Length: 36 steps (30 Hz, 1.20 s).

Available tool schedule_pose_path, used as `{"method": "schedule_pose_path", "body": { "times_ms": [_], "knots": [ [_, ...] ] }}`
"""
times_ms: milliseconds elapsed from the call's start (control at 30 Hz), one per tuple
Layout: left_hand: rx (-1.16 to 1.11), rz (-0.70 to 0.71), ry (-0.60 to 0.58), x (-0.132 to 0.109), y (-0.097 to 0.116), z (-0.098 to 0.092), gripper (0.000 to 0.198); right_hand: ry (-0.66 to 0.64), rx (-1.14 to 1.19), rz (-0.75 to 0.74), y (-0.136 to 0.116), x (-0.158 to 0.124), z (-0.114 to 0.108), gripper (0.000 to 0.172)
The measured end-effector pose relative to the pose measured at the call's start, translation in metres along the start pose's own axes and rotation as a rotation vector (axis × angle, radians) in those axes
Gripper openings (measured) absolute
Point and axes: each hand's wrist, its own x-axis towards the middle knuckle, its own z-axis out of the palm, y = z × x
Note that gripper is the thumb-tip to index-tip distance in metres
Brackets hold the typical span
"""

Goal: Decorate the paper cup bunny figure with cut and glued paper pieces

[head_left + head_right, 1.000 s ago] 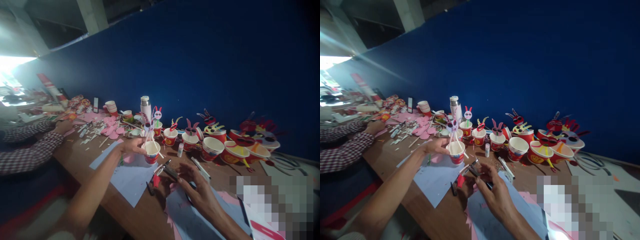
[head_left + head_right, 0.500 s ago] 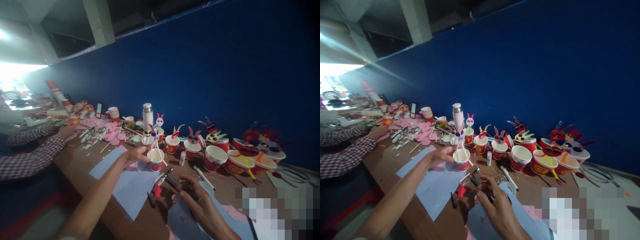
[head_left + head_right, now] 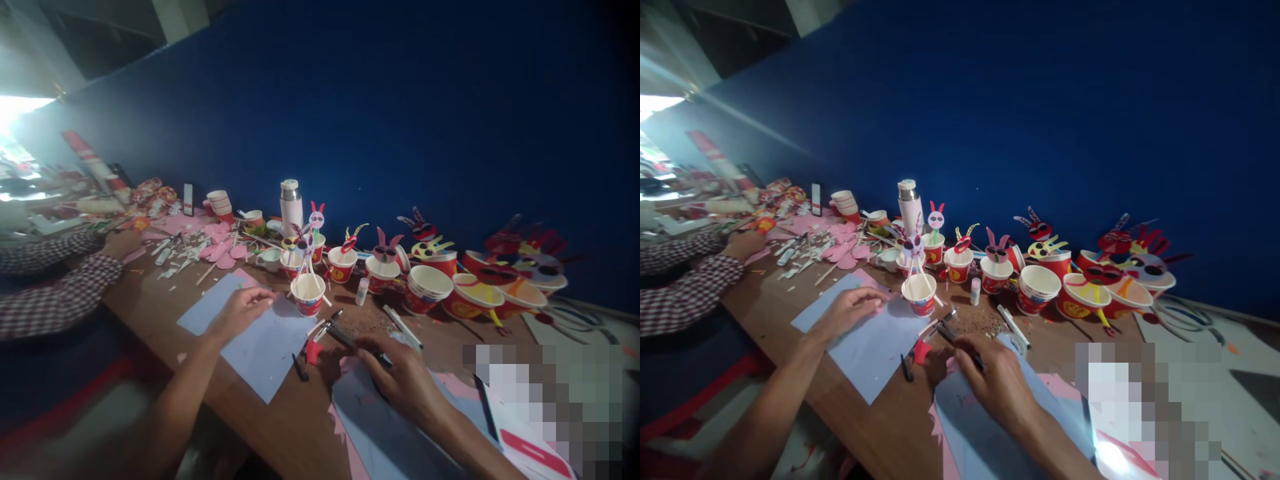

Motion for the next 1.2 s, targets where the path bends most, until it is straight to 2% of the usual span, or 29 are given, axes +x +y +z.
{"method": "schedule_pose_path", "body": {
  "times_ms": [133, 267, 467, 667, 800, 1000, 1100, 1200],
  "knots": [
    [0.22, 0.059, -0.076, -0.023, 0.002, 0.035, 0.024, 0.023, -0.379, -0.111, 0.012, 0.004, 0.004, 0.02],
    [0.362, 0.136, -0.114, -0.032, 0.011, 0.056, 0.022, -0.031, -0.624, -0.083, 0.017, 0.005, 0.008, 0.017],
    [0.588, 0.122, -0.119, -0.035, 0.017, 0.072, 0.017, -0.082, -0.783, -0.036, 0.017, 0.002, 0.009, 0.019],
    [0.734, 0.099, -0.136, -0.033, 0.018, 0.088, 0.02, -0.108, -0.809, -0.018, 0.013, 0.001, 0.009, 0.021],
    [0.701, 0.089, -0.141, -0.035, 0.017, 0.09, 0.011, -0.102, -0.813, -0.023, 0.014, 0.0, 0.012, 0.02],
    [0.547, 0.089, -0.067, -0.041, 0.011, 0.094, 0.006, -0.086, -0.774, -0.022, 0.009, -0.002, 0.009, 0.017],
    [0.382, 0.047, -0.026, -0.044, 0.009, 0.092, 0.007, -0.03, -0.704, 0.017, 0.001, -0.002, -0.002, 0.016],
    [0.099, 0.035, 0.043, -0.049, 0.01, 0.083, 0.012, -0.033, -0.533, 0.066, -0.009, -0.002, -0.016, 0.017]
  ]
}}
